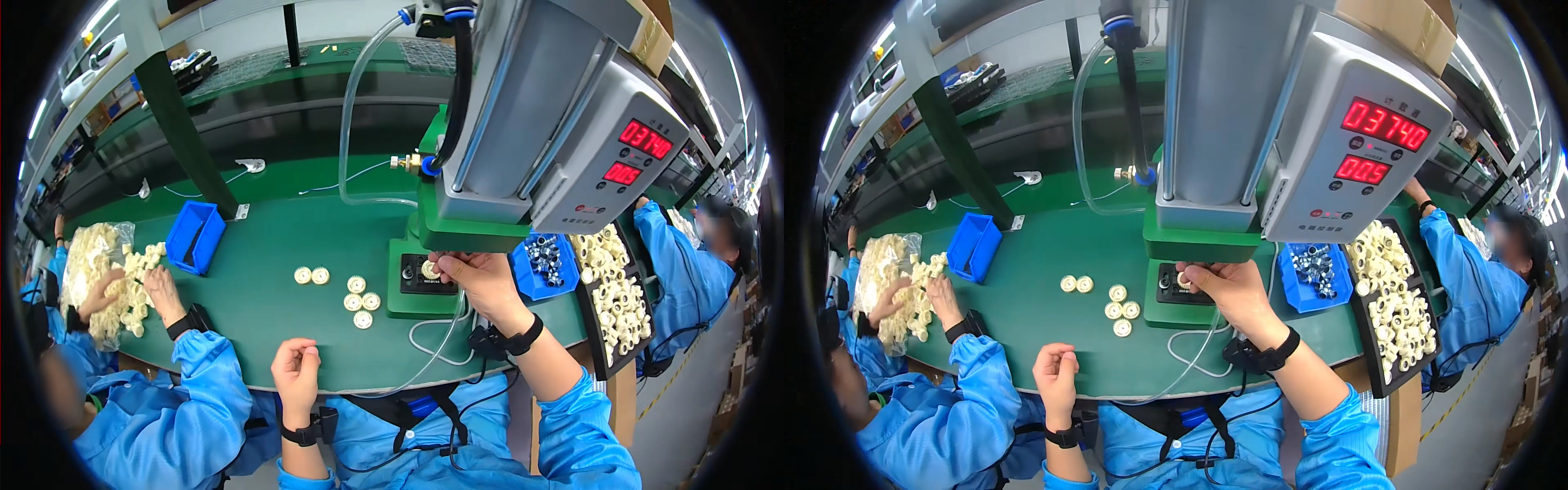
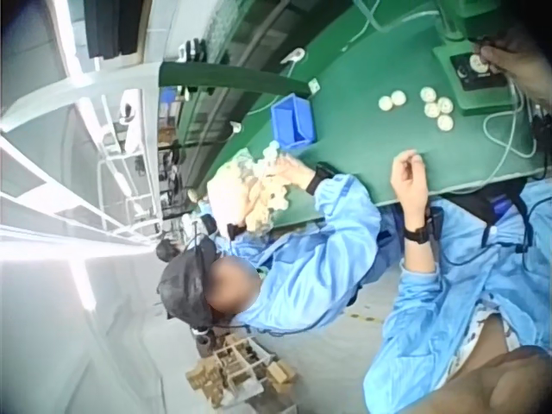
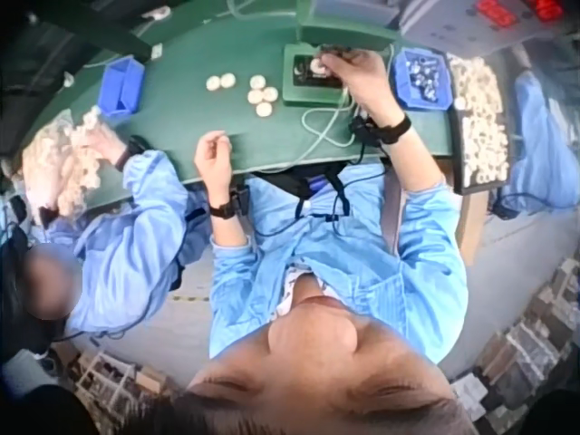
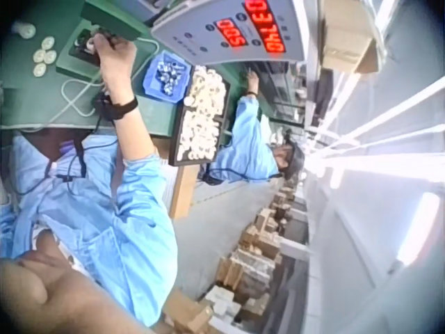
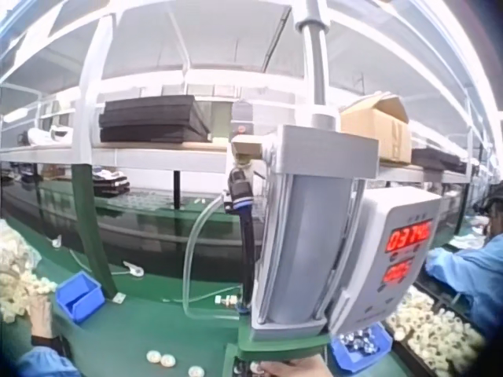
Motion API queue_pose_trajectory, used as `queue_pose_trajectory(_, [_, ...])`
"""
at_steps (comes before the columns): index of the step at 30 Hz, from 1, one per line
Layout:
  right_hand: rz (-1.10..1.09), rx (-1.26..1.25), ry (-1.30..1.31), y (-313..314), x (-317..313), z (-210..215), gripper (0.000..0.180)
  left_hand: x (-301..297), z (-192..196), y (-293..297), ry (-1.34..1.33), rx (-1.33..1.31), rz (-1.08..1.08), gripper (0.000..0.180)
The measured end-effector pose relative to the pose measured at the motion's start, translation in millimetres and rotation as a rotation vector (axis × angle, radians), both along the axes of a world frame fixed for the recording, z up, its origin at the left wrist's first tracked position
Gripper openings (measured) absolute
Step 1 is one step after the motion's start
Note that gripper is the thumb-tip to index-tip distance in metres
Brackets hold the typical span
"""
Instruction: Assembling small plastic gear components using a benchtop pneumatic press machine.
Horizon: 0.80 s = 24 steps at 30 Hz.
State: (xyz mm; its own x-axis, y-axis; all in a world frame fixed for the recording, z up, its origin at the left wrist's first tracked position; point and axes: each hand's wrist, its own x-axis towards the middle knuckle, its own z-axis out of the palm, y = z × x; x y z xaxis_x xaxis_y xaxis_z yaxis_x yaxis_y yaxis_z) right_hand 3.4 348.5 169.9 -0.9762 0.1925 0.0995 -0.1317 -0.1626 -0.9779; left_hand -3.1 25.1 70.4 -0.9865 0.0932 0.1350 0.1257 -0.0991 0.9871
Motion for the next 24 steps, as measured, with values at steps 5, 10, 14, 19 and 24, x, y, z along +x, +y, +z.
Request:
queue_pose_trajectory(5, [-0.032,-0.116,-0.007,-0.8,-1.1,-2.1,0.019,-0.7,-2.5,0.0,0.006,0.003,0.000,0.008])
queue_pose_trajectory(10, [-0.049,0.051,0.013,1.5,-4.4,3.5,0.018,0.0,-3.1,1.1,0.014,0.014,0.006,0.008])
queue_pose_trajectory(14, [-0.054,0.191,0.006,4.9,-6.5,12.4,0.016,-2.8,-1.0,0.6,0.039,-0.016,0.017,0.008])
queue_pose_trajectory(19, [-0.061,0.112,0.074,6.6,-1.7,14.0,0.012,-1.0,-2.0,2.2,0.054,-0.024,0.018,0.008])
queue_pose_trajectory(24, [-0.064,0.408,-0.187,37.5,36.8,28.4,0.061,4.7,-5.4,0.7,0.033,-0.045,0.019,0.009])
